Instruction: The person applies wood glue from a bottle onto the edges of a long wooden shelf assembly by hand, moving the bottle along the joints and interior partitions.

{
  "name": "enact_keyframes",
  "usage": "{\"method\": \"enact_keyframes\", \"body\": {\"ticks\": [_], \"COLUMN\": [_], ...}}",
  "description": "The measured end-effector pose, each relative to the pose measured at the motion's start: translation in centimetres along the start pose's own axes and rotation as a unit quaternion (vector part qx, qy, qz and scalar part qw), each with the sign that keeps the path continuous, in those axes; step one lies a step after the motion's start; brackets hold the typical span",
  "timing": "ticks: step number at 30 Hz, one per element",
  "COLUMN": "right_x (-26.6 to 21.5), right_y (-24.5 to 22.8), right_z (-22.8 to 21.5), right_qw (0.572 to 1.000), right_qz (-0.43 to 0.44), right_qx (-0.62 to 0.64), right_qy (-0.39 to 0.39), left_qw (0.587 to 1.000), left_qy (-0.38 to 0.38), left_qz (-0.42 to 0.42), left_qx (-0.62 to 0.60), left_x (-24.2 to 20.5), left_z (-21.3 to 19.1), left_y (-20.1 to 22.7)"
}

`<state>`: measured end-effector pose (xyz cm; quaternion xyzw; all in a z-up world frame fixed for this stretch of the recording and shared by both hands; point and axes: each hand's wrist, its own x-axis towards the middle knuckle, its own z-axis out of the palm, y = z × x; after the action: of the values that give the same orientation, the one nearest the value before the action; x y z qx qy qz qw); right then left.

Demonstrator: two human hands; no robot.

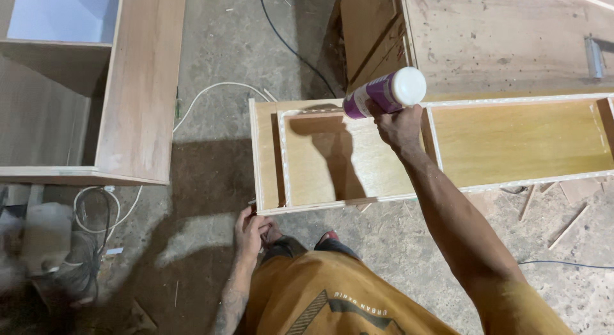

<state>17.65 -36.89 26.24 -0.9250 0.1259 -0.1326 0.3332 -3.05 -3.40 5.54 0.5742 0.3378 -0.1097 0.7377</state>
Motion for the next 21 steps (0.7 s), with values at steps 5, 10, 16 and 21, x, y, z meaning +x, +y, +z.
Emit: {"method": "enact_keyframes", "body": {"ticks": [5, 10, 16, 21], "right_x": [1.3, 3.6, 4.7, 5.5], "right_y": [3.9, 8.4, 13.2, 14.3], "right_z": [-1.3, -2.5, -5.0, -7.2], "right_qw": [0.999, 0.994, 0.992, 0.994], "right_qz": [0.035, 0.033, -0.024, -0.04], "right_qx": [0.025, 0.08, 0.071, 0.019], "right_qy": [0.025, 0.063, 0.099, 0.099], "left_qw": [1.0, 0.999, 0.997, 0.995], "left_qy": [0.019, 0.036, 0.073, 0.095], "left_qz": [0.014, 0.02, 0.02, 0.008], "left_qx": [-0.004, -0.011, -0.017, -0.021], "left_x": [-1.9, -1.9, -3.5, -3.2], "left_z": [1.3, 1.6, 3.0, 3.9], "left_y": [2.6, 2.2, 3.8, 4.0]}}
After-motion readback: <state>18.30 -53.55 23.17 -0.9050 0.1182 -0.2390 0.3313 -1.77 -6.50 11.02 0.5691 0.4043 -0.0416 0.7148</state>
